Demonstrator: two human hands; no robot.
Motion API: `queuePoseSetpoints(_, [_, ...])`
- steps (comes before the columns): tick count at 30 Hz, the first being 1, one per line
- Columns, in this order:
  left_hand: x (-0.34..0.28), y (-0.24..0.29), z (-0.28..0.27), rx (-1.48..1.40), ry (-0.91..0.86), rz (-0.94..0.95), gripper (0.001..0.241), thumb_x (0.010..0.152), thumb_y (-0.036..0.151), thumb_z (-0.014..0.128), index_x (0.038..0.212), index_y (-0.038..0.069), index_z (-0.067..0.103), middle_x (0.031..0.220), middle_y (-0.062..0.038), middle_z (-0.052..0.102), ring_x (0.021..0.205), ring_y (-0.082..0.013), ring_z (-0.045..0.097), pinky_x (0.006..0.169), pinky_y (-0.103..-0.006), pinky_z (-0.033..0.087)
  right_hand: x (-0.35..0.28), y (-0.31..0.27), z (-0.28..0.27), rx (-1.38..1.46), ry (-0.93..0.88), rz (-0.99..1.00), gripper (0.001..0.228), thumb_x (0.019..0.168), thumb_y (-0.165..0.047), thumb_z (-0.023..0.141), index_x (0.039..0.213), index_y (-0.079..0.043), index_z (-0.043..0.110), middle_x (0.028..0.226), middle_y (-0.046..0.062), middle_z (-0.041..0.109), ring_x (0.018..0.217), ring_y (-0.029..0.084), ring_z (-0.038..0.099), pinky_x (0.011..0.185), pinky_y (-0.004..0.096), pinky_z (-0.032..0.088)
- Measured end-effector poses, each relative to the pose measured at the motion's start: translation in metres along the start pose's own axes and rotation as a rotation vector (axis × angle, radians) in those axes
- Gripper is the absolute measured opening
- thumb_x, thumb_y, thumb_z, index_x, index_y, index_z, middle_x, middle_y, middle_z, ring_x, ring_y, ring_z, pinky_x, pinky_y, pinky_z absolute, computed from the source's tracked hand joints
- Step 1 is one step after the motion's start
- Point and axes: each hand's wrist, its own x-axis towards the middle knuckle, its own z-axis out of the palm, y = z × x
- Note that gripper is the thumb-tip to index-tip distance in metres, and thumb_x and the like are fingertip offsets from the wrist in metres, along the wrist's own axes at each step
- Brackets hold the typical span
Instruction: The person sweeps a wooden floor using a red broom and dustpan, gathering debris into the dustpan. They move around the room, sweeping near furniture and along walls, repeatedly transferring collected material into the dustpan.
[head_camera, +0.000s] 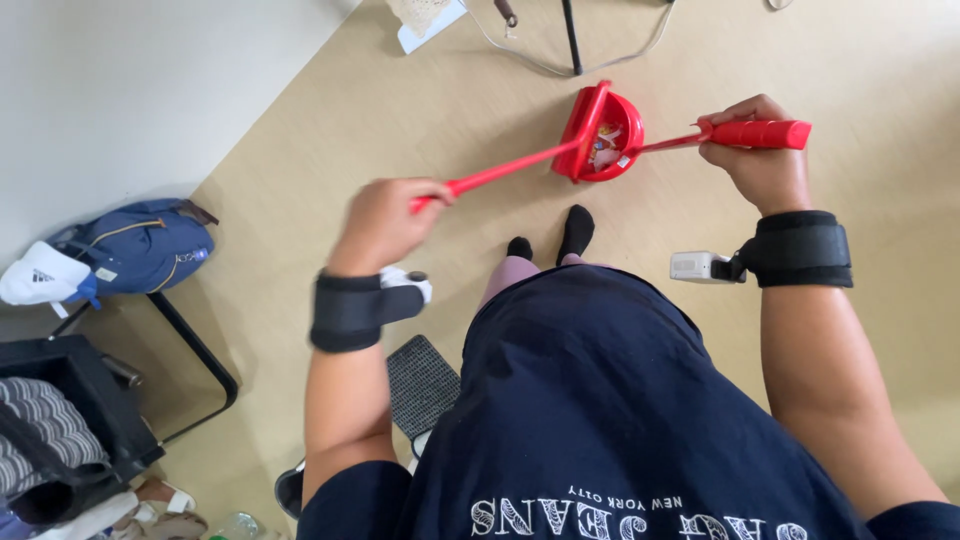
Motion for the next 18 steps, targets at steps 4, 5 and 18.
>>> queuePoseSetpoints(4, [-0.034, -0.004, -0.058, 0.039, 0.065, -0.094, 0.013, 0.091, 0.027, 0.073, 0.102, 0.024, 0.081, 0.086, -0.010, 0.074, 0.072, -0.0299, 0.071, 0.066, -0.0386, 0.054, 0.001, -0.001, 0.002, 0.019, -0.007, -0.042, 0.032, 0.088, 0.011, 0.079, 0.108, -0.003, 0.058, 0.120, 0.013, 0.074, 0.120, 0.022, 0.072, 0.100, 0.034, 0.061])
queuePoseSetpoints(5, [-0.042, -0.005, -0.070, 0.047, 0.081, -0.156, 0.015, 0.091, 0.027, 0.073, 0.104, 0.024, 0.080, 0.087, -0.011, 0.074, 0.073, -0.0303, 0.071, 0.067, -0.0388, 0.054, 0.002, 0.001, 0.003, 0.014, -0.001, -0.024, 0.032, 0.088, 0.011, 0.079, 0.109, -0.003, 0.059, 0.120, 0.013, 0.074, 0.119, 0.022, 0.072, 0.100, 0.034, 0.061])
queuePoseSetpoints(18, [0.010, -0.201, 0.005, 0.374, -0.201, -0.915, 0.031, 0.083, 0.025, 0.063, 0.105, 0.011, 0.080, 0.101, -0.019, 0.080, 0.101, -0.0340, 0.074, 0.086, -0.0461, 0.057, -0.016, 0.017, 0.017, 0.063, 0.082, 0.023, 0.033, 0.086, 0.010, 0.077, 0.106, -0.004, 0.056, 0.118, 0.013, 0.074, 0.117, 0.020, 0.071, 0.101, 0.034, 0.059])
